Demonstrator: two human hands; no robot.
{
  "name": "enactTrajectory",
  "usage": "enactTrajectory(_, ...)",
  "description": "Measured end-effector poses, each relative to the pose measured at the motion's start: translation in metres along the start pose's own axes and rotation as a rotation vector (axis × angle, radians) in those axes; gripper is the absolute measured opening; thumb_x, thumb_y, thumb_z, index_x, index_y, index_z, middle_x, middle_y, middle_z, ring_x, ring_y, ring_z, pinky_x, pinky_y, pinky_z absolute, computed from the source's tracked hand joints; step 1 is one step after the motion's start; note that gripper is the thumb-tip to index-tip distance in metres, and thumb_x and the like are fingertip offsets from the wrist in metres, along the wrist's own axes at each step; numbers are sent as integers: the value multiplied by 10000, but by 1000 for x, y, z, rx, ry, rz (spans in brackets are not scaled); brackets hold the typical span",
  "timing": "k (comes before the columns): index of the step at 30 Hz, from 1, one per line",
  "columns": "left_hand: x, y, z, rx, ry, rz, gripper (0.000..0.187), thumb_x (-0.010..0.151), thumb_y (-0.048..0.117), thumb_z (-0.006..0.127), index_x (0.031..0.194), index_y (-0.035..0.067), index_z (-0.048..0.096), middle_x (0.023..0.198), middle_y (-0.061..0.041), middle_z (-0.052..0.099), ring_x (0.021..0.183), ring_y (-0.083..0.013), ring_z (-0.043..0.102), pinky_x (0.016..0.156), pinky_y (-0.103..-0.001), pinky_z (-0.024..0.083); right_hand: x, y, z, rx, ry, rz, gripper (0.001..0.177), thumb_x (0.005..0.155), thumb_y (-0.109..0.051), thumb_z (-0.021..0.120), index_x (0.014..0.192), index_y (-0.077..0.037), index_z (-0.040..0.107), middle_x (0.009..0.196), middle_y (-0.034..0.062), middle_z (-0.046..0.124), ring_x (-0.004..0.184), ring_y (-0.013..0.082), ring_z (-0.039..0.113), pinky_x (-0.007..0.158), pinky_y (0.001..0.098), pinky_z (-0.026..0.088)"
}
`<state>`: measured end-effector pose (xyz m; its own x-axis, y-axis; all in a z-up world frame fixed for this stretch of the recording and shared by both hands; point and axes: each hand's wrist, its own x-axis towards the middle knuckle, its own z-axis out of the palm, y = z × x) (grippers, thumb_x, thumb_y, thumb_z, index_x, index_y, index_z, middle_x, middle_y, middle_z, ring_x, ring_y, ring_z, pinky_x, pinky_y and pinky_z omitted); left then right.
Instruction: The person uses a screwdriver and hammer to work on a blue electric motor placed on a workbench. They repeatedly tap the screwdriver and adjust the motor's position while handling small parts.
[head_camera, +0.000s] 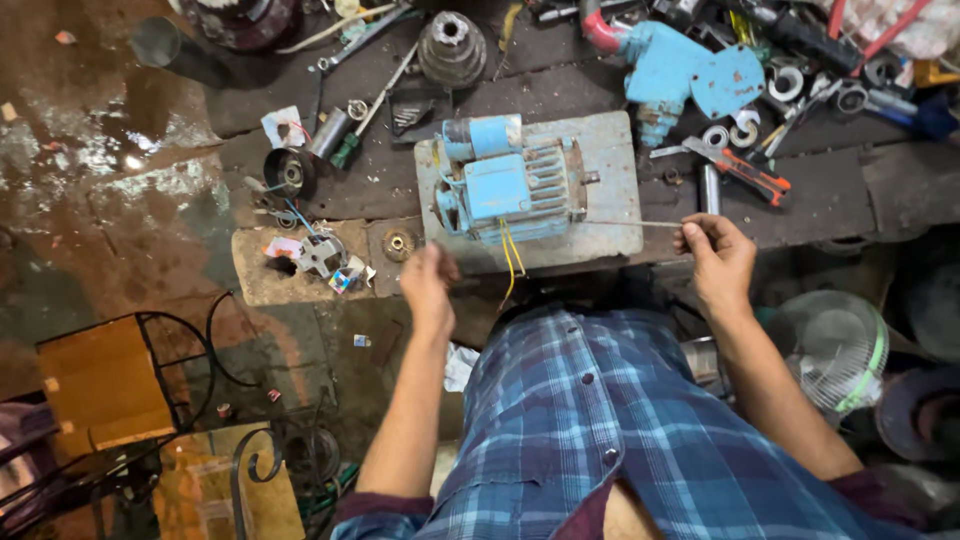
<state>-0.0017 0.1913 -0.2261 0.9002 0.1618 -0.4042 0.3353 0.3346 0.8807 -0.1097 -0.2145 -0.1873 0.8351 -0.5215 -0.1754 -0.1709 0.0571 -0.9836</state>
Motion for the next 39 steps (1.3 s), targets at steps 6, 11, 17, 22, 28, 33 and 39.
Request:
enactTrajectory(6, 54, 24, 16, 78, -53, 204, 317, 1080, 307, 558, 1190, 29, 666, 1058, -43, 683, 918, -120, 635, 783, -285, 529, 1, 1, 8, 92, 9, 96, 115, 1063, -60, 628, 1135, 23, 662, 955, 61, 701, 835, 126, 668, 781, 278, 569)
enactTrajectory(11, 61, 36, 51, 247, -127, 418, 468, 1105, 392, 490, 1280, -16, 640, 1225, -86, 679, 1132, -174, 630, 963, -326, 508, 5, -8, 6, 110, -20, 155, 128, 1059, -71, 621, 1141, 24, 650, 953, 75, 703, 823, 137, 669, 756, 292, 564)
enactTrajectory(17, 63, 36, 80, -111, -231, 349, 592, 1074, 471, 468, 1353, -33, 606, 1305, -109, 666, 1217, -203, 620, 1093, -354, 458, 11, -25, -8, 25, -68, -35, 117, 1106, -52, 602, 1176, 41, 613, 1018, 134, 707, 895, 190, 688, 843, 320, 576)
enactTrajectory(22, 75, 35, 74, -211, -334, 316, 517, 1050, 401, 529, 1356, -7, 620, 1238, -120, 692, 1132, -224, 654, 1027, -391, 504, 17, 7, -27, 316, -158, -113, 111, 1117, -34, 582, 1209, 27, 588, 1054, 163, 706, 973, 260, 715, 872, 379, 594)
enactTrajectory(28, 114, 10, 51, -306, -337, 395, 405, 1016, 396, 550, 1185, 53, 683, 1066, -53, 715, 1021, -195, 671, 938, -371, 537, 20, 70, -30, 454, -258, -268, 40, 1181, -12, 584, 1204, 20, 577, 1039, 165, 694, 961, 258, 708, 930, 394, 598)
enactTrajectory(33, 137, 8, 45, -407, -495, 486, 321, 1121, 401, 616, 1078, 92, 691, 935, -19, 673, 840, -198, 634, 756, -396, 514, 49, 78, -4, 421, -275, -445, 57, 1194, -2, 568, 1233, 31, 592, 1040, 155, 704, 929, 233, 715, 907, 363, 605)
enactTrajectory(39, 123, 33, 62, -24, -67, 751, 519, 1003, 503, 550, 1104, 37, 756, 1024, -35, 765, 904, -148, 716, 809, -296, 580, 62, 51, 23, 445, -264, -533, 80, 1143, -22, 549, 1191, 25, 593, 1061, 136, 722, 932, 209, 729, 903, 342, 616)
